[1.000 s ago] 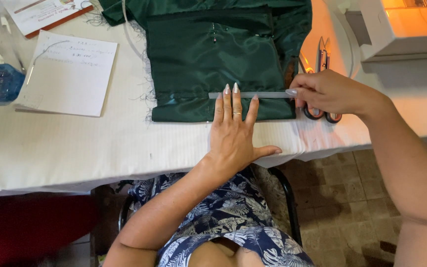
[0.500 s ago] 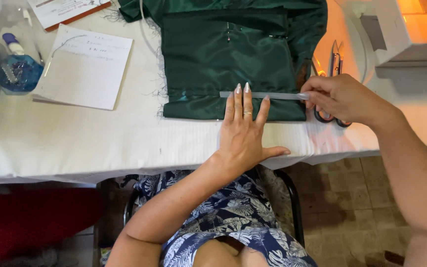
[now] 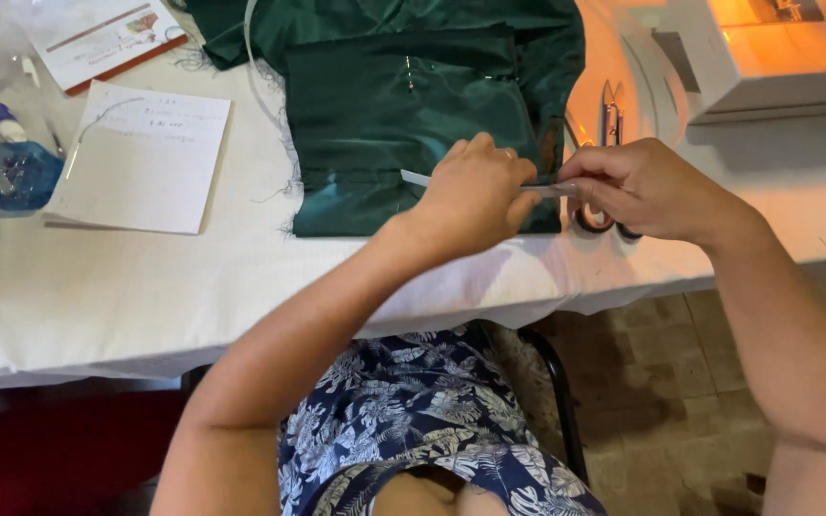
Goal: Measuring, cutting, and inserting plastic boning into the channels of a green satin garment.
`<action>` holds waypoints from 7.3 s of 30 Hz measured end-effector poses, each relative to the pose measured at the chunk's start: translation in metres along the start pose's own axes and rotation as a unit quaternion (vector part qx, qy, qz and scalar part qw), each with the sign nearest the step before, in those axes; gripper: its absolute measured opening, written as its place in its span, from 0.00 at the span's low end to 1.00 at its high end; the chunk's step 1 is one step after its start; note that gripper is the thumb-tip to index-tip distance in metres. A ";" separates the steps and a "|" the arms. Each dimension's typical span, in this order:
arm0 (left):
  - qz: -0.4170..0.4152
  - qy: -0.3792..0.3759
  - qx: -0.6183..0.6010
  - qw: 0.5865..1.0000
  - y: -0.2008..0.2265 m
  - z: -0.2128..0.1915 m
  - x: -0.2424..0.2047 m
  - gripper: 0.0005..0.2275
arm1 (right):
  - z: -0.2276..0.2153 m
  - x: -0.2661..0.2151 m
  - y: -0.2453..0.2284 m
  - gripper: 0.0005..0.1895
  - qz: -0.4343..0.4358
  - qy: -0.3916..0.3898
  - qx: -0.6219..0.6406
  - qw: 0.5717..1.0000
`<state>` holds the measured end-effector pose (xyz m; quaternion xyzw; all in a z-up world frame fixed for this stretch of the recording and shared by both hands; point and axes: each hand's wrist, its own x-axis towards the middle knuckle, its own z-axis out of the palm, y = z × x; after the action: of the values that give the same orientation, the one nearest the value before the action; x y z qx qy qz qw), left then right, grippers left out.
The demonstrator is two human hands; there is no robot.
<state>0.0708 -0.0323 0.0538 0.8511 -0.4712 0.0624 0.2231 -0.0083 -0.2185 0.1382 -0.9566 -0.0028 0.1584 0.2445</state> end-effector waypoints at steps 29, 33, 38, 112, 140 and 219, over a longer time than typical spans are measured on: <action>-0.076 -0.028 -0.515 0.853 -0.039 -0.078 0.015 0.14 | 0.029 -0.031 0.064 0.14 0.152 0.128 -0.131 0.971; -0.122 -0.024 -0.561 0.819 -0.038 -0.085 0.025 0.14 | 0.042 -0.025 0.054 0.12 0.019 0.170 -0.128 0.977; -0.096 -0.029 -0.521 0.848 -0.030 -0.107 0.028 0.14 | 0.045 -0.026 0.036 0.08 -0.003 0.159 -0.154 0.975; -0.352 0.091 -0.478 0.800 0.003 -0.034 -0.271 0.08 | 0.296 -0.036 -0.022 0.27 -0.104 -0.200 0.424 0.877; -0.279 0.067 -0.544 0.788 -0.005 -0.036 -0.269 0.09 | 0.329 -0.029 -0.012 0.12 -0.116 -0.063 0.421 0.897; -0.261 -0.057 -0.502 0.823 -0.021 -0.054 -0.262 0.10 | 0.323 -0.026 -0.050 0.10 -0.187 -0.059 0.464 0.864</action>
<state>-0.0502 0.2037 0.0120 0.7148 -0.2100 -0.2916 0.5999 -0.1277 -0.0261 -0.0983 -0.7034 -0.1223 0.1485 0.6843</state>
